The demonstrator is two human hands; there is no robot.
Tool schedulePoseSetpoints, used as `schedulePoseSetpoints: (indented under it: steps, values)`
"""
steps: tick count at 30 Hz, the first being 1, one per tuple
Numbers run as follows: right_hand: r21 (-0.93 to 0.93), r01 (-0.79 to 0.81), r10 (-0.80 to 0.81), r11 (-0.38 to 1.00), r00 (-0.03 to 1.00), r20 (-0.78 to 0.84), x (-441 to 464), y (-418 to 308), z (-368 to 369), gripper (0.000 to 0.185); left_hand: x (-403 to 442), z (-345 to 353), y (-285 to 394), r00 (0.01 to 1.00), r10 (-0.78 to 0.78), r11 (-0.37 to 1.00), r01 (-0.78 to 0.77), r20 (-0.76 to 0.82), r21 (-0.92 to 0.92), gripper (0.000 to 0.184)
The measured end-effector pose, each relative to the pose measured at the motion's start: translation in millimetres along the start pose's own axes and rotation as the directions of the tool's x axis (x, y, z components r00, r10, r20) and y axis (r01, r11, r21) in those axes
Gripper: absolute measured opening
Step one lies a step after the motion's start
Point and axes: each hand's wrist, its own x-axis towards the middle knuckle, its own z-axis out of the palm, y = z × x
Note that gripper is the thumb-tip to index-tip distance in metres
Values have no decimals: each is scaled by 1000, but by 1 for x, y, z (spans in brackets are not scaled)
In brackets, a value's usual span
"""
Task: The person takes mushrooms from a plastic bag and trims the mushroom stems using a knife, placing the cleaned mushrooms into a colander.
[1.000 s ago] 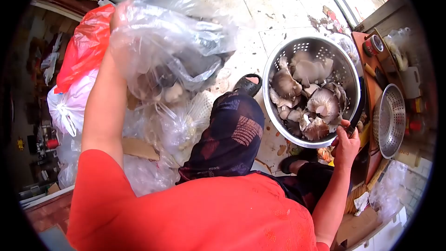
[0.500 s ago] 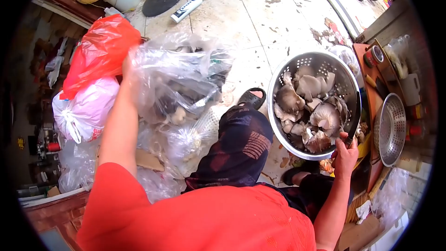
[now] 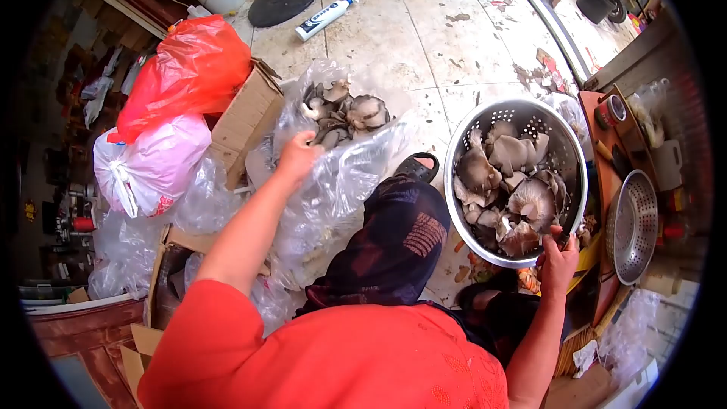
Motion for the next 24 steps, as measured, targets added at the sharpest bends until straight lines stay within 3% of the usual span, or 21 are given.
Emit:
schedulePoseSetpoints:
  steps: [3,5,9,11,12,14,18,24]
  values:
    - [-3,1,-1,1000,1000,-2,-4,-2,-3,19,-20,13,-25,998,14,991,-22,67,132,50]
    - [-13,-12,12,1000,1000,-12,-6,-3,-4,19,-40,16,-33,961,27,933,-123,275,338,36]
    - [-17,-35,35,999,999,-2,-9,-4,-6,19,-72,19,-54,921,5,870,-197,390,453,27]
    - [-28,-50,50,998,999,3,-11,-5,-6,19,-83,18,-59,875,49,726,-363,482,585,28]
    - [-35,-35,36,999,999,15,-11,-3,-6,19,-87,19,-62,871,47,726,-366,489,583,28]
    - [-36,-5,6,999,999,31,-9,3,-6,19,-93,21,-66,797,5,502,-524,604,688,31]
    - [-58,-10,11,998,1000,29,-13,-2,-4,19,-91,32,-79,757,-59,399,-580,651,710,33]
    - [-96,-31,35,995,999,35,-14,-7,-4,19,-60,57,-15,678,-251,224,-653,690,723,24]
